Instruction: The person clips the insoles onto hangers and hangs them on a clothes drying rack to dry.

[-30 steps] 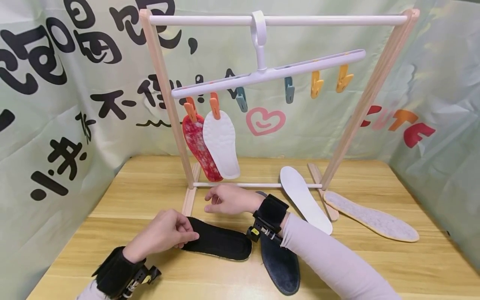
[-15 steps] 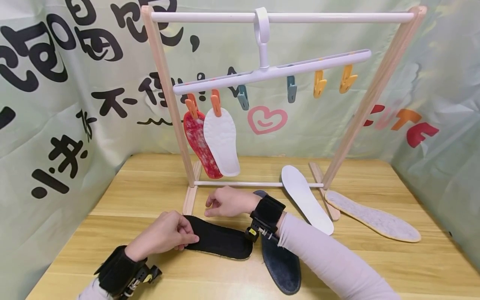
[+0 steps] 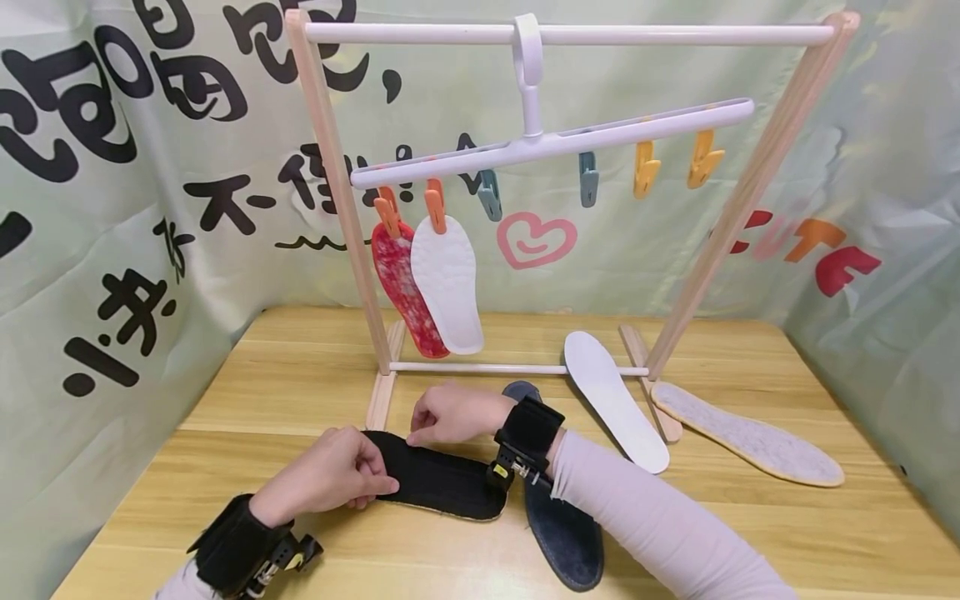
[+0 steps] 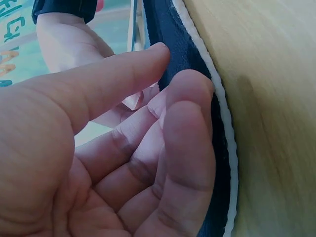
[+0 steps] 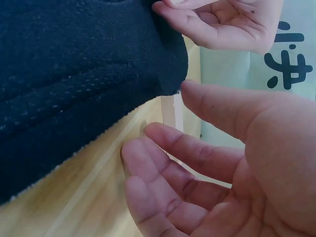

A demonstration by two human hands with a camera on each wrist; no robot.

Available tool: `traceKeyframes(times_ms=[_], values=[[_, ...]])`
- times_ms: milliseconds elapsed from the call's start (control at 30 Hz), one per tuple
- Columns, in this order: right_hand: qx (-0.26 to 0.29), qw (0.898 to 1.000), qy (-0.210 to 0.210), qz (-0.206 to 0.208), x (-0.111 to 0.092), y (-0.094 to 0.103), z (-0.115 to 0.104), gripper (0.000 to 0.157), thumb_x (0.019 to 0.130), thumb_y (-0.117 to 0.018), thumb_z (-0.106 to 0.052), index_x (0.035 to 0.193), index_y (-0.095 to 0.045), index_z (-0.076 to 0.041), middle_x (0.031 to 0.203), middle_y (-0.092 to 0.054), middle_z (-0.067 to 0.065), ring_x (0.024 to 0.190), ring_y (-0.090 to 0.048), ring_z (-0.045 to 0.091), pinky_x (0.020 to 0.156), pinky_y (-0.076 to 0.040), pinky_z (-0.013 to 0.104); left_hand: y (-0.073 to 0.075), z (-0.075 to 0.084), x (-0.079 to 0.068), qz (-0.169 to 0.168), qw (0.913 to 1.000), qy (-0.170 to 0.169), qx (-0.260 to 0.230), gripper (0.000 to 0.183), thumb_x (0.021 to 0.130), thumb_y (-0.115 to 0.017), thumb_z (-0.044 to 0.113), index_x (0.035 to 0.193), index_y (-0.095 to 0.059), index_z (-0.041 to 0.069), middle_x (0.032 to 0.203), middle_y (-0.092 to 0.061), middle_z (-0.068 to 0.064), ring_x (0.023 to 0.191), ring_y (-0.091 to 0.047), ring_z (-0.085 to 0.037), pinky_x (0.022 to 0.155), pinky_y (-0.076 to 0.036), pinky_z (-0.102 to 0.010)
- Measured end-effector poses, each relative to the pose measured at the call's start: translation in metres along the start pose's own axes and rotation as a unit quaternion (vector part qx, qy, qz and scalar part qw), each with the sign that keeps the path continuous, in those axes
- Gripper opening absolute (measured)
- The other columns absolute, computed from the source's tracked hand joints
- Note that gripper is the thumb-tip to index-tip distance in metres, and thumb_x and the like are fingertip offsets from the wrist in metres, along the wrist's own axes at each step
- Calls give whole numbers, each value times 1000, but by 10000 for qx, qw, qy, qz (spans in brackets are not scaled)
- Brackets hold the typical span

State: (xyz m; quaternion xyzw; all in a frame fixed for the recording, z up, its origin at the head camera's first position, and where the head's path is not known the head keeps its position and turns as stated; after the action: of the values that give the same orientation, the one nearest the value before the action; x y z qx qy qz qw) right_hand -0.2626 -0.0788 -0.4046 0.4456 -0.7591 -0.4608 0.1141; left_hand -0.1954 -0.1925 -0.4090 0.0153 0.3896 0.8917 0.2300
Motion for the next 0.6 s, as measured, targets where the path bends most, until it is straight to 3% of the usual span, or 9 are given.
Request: traceKeyframes(times_ms=[267, 600], values=[[-68, 10000, 41, 30, 1, -2, -2, 19, 103, -74, -31, 97, -81, -15, 78, -69, -12, 71, -58, 1, 69, -47, 17, -2, -1, -1, -95, 10000, 23, -11, 35, 91, -87, 29, 64, -71, 14, 53, -63, 7, 49, -60, -10, 53, -40, -20], [14, 9999, 150, 45, 0, -3, -7, 19, 103, -74, -28, 93, -80, -13, 71, -62, -13, 66, -52, 2, 65, -42, 17, -9, -1, -4, -419, 9991, -23, -45, 38, 90, -87, 30, 61, -70, 13, 50, -60, 8, 45, -58, -6, 49, -40, -21]])
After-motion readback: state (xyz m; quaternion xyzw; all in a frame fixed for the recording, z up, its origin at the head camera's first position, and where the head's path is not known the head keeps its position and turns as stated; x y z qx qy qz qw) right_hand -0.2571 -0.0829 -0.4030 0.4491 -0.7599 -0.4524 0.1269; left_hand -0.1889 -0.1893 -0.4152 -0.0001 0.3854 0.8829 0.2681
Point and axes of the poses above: each hand's wrist, its own x-axis towards the middle knuckle, its own y-axis out of the back of the hand, z = x × y, the point moved 9 cm from there along x, towards the middle knuckle
